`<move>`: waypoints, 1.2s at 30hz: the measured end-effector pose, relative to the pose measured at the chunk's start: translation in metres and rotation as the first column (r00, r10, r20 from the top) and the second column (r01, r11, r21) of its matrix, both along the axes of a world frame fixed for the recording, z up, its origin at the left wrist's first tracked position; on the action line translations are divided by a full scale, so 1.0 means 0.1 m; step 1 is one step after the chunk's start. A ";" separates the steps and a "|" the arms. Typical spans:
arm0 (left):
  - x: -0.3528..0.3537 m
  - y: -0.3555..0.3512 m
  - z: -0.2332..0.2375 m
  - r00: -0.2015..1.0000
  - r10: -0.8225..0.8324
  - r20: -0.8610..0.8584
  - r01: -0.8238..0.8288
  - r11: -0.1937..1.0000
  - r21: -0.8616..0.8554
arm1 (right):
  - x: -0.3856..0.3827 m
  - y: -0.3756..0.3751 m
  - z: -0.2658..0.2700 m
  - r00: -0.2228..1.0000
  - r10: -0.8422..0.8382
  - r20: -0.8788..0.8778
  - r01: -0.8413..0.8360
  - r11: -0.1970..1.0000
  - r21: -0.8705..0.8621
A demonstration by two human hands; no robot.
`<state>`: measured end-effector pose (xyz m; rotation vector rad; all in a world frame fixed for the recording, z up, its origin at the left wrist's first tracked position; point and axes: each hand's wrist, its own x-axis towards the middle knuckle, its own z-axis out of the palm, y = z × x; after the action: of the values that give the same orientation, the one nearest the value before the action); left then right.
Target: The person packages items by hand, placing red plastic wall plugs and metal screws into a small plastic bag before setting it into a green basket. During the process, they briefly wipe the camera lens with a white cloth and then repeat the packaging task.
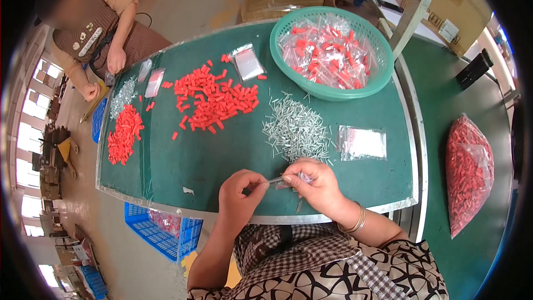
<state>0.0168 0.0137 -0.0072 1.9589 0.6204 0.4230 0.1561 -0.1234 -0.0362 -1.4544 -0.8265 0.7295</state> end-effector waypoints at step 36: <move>0.12 -0.23 -0.37 0.936 0.342 0.089 -0.278 0.869 -0.410 | 0.00 0.37 -0.14 0.455 0.233 -0.860 -0.003 0.966 0.260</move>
<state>0.0285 -0.0088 -0.0440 1.4299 0.8518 0.5986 0.1566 -0.0866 -0.0503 -0.6039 -0.1432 1.3034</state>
